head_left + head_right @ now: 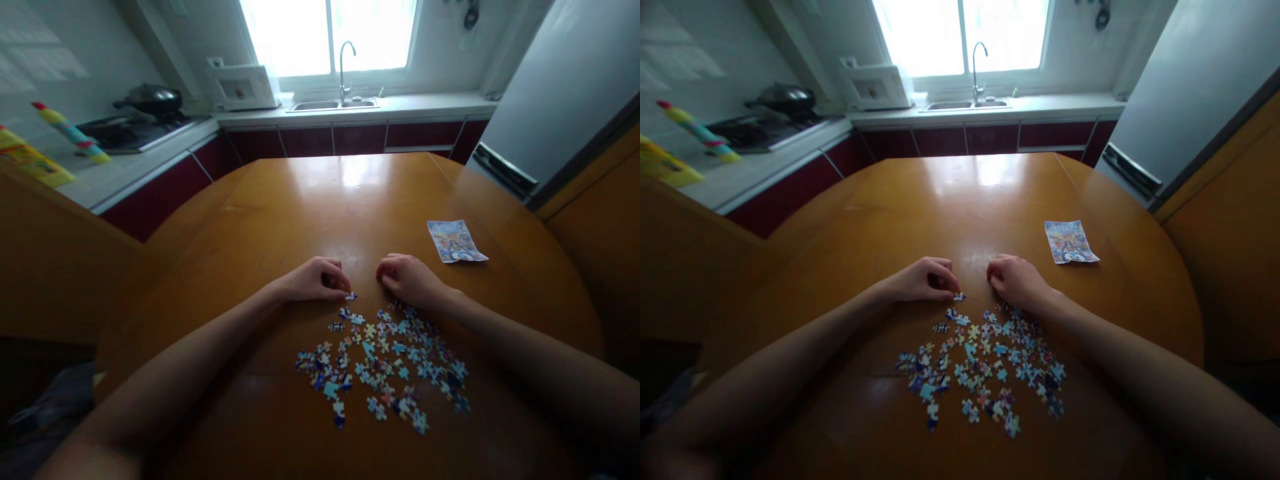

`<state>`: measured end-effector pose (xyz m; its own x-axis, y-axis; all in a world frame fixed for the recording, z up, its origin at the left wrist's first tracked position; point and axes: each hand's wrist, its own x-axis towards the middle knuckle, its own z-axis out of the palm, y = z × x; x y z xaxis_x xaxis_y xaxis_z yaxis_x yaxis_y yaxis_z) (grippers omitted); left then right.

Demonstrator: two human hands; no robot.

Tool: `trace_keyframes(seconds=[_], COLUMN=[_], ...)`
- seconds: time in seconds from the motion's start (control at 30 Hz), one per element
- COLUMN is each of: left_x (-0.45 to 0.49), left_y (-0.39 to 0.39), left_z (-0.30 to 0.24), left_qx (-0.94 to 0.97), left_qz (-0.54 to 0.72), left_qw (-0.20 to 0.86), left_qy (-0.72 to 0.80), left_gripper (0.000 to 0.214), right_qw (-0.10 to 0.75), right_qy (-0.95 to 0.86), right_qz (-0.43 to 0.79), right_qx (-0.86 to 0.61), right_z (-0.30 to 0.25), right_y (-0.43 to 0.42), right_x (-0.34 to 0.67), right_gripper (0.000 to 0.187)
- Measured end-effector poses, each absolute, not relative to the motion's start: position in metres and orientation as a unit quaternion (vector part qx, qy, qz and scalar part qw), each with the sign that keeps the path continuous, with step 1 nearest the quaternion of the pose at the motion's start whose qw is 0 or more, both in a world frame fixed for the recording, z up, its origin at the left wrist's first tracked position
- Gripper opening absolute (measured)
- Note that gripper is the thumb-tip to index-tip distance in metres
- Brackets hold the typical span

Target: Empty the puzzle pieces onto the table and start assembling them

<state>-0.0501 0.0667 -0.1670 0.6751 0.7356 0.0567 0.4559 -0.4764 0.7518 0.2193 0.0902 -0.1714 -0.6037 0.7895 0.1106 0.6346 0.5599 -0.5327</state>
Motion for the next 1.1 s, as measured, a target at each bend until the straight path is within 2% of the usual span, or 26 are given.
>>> trace_keyframes(seconds=[0.43,0.73,0.83,0.97,1.1], left_x=[-0.044,-0.042,-0.044,-0.047,-0.046], left_y=[0.066,0.063,0.065,0.068,0.068], left_z=[-0.174,-0.17,-0.172,-0.177,-0.177], left_qx=[0.863,0.839,0.823,0.81,0.808], left_qz=[0.201,0.212,0.238,0.281,0.29], left_qw=[0.327,0.362,0.358,0.34,0.337], left_qy=[0.327,0.345,0.371,0.388,0.387], left_gripper=[0.016,0.021,0.026,0.027,0.028], right_qw=[0.166,0.162,0.197,0.266,0.213], right_qy=[-0.866,-0.866,-0.865,-0.894,-0.943], right_qz=[0.222,0.227,0.201,0.198,0.199], right_qx=[-0.417,-0.415,-0.415,-0.302,-0.157], right_z=[-0.176,-0.177,-0.171,-0.155,-0.158], right_y=[0.092,0.095,0.083,0.03,-0.028], right_x=[0.22,0.222,0.218,0.197,0.168], right_gripper=[0.016,0.016,0.015,0.012,0.014])
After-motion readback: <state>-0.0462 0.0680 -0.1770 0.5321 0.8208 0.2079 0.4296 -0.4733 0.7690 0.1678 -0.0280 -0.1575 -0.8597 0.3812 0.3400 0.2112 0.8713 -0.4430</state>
